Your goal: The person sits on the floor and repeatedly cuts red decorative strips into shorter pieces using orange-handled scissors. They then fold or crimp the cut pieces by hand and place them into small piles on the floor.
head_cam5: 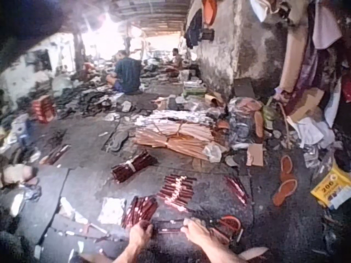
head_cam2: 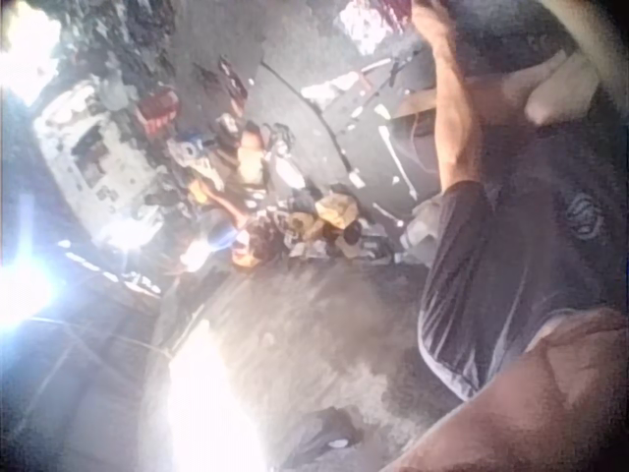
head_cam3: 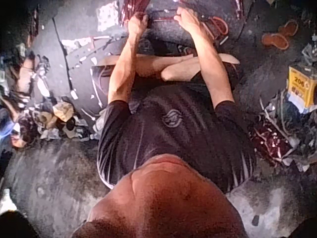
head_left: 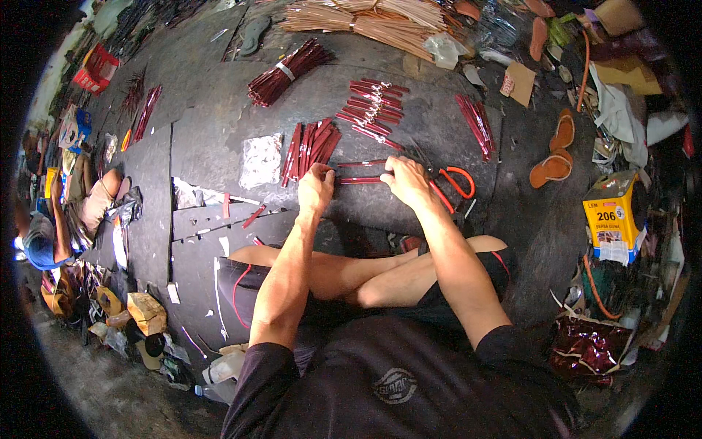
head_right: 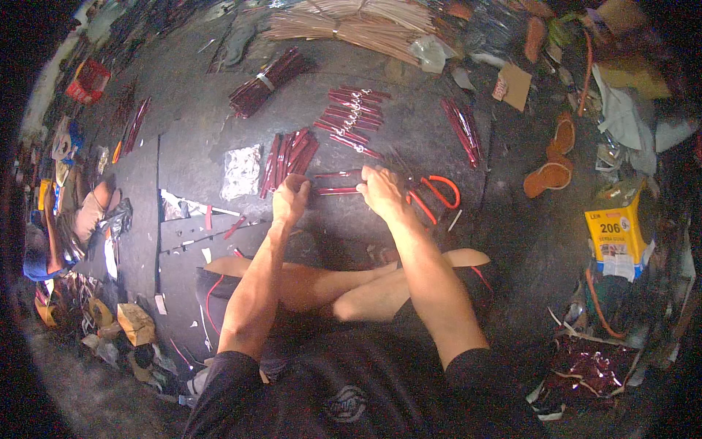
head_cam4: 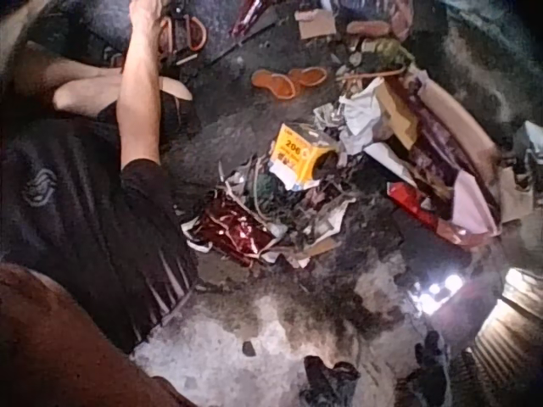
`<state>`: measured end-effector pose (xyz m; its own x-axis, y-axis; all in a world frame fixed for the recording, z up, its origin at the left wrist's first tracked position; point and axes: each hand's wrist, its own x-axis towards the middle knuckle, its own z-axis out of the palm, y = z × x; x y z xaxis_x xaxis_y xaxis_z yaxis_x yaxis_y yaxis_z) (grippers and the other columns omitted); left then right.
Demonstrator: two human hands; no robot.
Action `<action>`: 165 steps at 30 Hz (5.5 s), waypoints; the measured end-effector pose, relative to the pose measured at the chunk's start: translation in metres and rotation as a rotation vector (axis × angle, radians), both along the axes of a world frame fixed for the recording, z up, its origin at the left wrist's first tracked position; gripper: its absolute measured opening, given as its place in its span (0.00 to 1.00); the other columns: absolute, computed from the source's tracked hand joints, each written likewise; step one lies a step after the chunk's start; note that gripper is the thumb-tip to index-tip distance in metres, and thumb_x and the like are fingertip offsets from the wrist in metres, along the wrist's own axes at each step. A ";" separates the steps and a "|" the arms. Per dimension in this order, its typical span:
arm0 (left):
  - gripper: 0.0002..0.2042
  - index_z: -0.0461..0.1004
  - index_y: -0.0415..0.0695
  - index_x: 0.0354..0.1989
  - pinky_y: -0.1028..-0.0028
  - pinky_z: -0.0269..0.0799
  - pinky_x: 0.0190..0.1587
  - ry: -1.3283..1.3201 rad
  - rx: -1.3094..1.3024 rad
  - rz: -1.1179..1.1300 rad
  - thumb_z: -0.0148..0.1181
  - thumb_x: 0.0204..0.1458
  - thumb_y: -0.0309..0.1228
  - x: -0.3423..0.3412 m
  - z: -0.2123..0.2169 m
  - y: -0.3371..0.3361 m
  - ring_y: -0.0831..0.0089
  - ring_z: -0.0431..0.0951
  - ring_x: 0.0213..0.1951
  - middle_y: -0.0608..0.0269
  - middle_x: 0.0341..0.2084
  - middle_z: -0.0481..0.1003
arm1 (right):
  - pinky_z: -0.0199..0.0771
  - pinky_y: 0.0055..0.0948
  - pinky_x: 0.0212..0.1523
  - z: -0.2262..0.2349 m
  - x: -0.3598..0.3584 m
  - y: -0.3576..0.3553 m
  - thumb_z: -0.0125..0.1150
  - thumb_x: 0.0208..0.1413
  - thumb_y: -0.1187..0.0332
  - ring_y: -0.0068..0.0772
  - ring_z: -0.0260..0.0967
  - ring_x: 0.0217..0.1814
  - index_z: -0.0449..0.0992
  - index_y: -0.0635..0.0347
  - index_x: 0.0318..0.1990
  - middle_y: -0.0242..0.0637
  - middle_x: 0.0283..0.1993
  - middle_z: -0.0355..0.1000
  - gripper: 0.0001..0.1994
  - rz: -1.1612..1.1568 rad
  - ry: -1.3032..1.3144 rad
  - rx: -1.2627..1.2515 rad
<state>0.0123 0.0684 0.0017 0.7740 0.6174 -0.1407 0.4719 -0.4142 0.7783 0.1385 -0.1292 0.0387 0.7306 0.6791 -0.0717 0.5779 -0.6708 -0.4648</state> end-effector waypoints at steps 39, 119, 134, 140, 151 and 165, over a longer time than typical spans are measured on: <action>0.07 0.79 0.43 0.37 0.63 0.75 0.42 -0.031 -0.002 0.157 0.58 0.51 0.25 -0.023 -0.006 0.008 0.56 0.81 0.35 0.51 0.29 0.80 | 0.71 0.43 0.43 -0.026 0.010 0.001 0.64 0.49 0.73 0.47 0.71 0.41 0.76 0.56 0.32 0.42 0.31 0.71 0.03 0.004 0.151 0.170; 0.41 0.41 0.32 0.70 0.47 0.43 0.70 0.355 0.517 -0.510 0.53 0.52 0.38 -0.033 0.001 -0.066 0.53 0.43 0.73 0.46 0.71 0.43 | 0.71 0.44 0.41 -0.027 0.008 0.000 0.67 0.50 0.70 0.47 0.72 0.39 0.76 0.55 0.34 0.41 0.33 0.70 0.06 0.035 0.111 0.151; 0.41 0.40 0.34 0.71 0.45 0.40 0.70 0.369 0.540 -0.520 0.51 0.53 0.40 -0.037 -0.005 -0.062 0.56 0.40 0.73 0.49 0.72 0.41 | 0.71 0.45 0.39 -0.021 0.005 0.003 0.64 0.51 0.73 0.48 0.72 0.37 0.75 0.56 0.33 0.41 0.31 0.70 0.03 0.041 0.106 0.162; 0.41 0.39 0.34 0.71 0.45 0.39 0.70 0.374 0.526 -0.539 0.51 0.53 0.40 -0.036 0.002 -0.064 0.55 0.39 0.73 0.49 0.72 0.39 | 0.73 0.41 0.42 -0.032 0.017 -0.007 0.60 0.51 0.75 0.47 0.74 0.39 0.77 0.57 0.33 0.43 0.32 0.75 0.03 -0.023 0.175 0.257; 0.39 0.41 0.34 0.71 0.46 0.40 0.70 0.399 0.554 -0.545 0.50 0.55 0.40 -0.035 0.005 -0.064 0.55 0.39 0.73 0.48 0.72 0.40 | 0.71 0.48 0.40 -0.032 -0.011 -0.015 0.63 0.49 0.72 0.51 0.70 0.42 0.70 0.57 0.36 0.44 0.36 0.68 0.08 0.021 -0.026 0.094; 0.40 0.39 0.34 0.71 0.47 0.39 0.71 0.425 0.529 -0.557 0.50 0.55 0.39 -0.035 0.011 -0.065 0.55 0.39 0.73 0.49 0.73 0.39 | 0.70 0.44 0.37 -0.040 -0.019 -0.015 0.52 0.56 0.68 0.48 0.64 0.33 0.67 0.60 0.29 0.44 0.29 0.64 0.07 0.054 -0.055 0.306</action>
<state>-0.0230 0.0035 0.0129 0.9295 0.2312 -0.2875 0.2998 -0.9275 0.2234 0.1193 -0.1446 -0.0008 0.6902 0.7008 0.1806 0.6386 -0.4725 -0.6074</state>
